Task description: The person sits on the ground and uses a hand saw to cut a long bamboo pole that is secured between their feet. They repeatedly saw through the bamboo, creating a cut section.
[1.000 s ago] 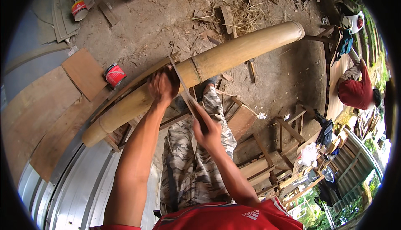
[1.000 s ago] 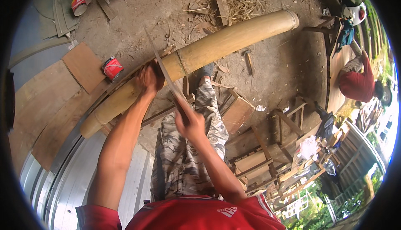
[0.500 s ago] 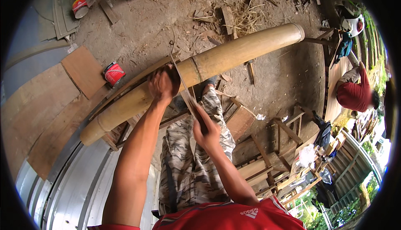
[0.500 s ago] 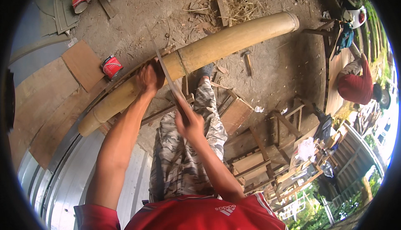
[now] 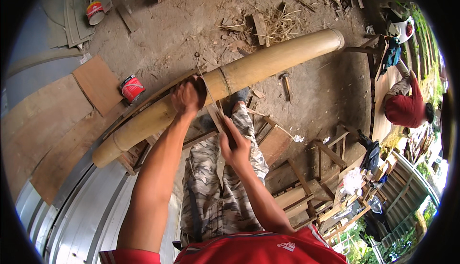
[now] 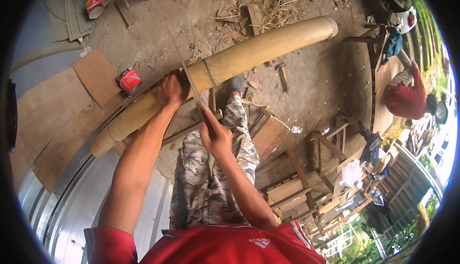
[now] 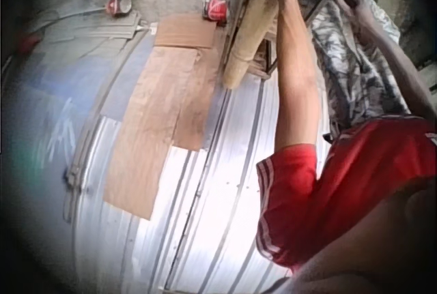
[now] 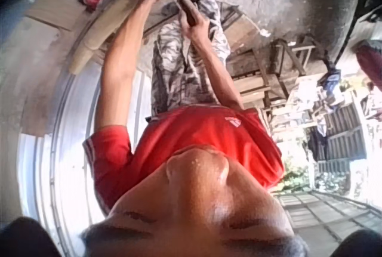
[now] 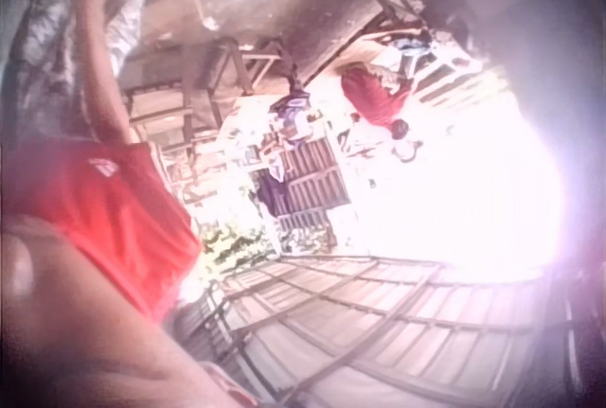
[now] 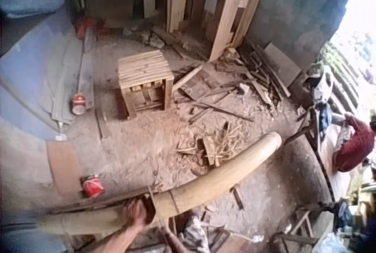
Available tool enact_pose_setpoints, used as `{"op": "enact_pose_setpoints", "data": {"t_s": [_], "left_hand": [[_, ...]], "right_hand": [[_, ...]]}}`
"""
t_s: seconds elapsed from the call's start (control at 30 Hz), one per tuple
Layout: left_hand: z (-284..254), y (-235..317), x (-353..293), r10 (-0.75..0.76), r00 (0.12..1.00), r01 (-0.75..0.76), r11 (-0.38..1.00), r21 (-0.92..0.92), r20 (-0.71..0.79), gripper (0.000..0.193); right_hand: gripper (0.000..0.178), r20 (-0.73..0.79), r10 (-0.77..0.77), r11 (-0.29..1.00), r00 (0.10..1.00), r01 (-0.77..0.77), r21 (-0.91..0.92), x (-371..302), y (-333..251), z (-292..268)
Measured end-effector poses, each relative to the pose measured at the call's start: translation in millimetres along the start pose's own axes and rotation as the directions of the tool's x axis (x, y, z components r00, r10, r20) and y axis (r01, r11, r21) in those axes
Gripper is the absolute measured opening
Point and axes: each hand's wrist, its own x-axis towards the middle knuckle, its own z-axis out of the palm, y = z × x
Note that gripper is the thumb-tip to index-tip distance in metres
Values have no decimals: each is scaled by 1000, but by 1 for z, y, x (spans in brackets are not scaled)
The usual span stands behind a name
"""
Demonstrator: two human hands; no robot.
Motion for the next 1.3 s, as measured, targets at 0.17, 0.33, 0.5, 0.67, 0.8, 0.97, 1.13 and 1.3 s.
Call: {"op": "enact_pose_setpoints", "data": {"t_s": [0.17,0.33,0.5,0.67,0.8,0.97,1.13,1.3], "left_hand": [[59,-59,5,33,932,-19,999,43,-360,48],[7,-16,9,-54,998,55,997,-55,23,43],[13,-67,15,439,877,-480,822,-305,-195,74],[-12,-69,-15,333,900,-377,919,117,281,134],[14,-77,-23,279,917,-309,949,63,286,129],[20,-94,-24,370,918,-390,909,148,142,121],[12,-81,-37,288,957,-289,949,130,24,113],[13,-58,-42,316,947,-322,935,148,61,116]], "right_hand": [[44,-29,-122,991,992,123,49,-21,3,6],[47,52,-90,979,995,98,-179,-141,-3,-85],[41,-91,-258,918,962,215,-332,-198,-44,-150],[43,-334,-145,891,931,-24,-454,-239,-65,-183],[40,-333,-379,822,864,149,-550,-227,-58,-192],[39,-134,-61,909,989,-1,-417,-144,-80,-147],[26,-16,-372,832,928,326,-449,-37,-93,-48],[22,10,-362,888,932,348,-301,-21,-99,-86]]}}
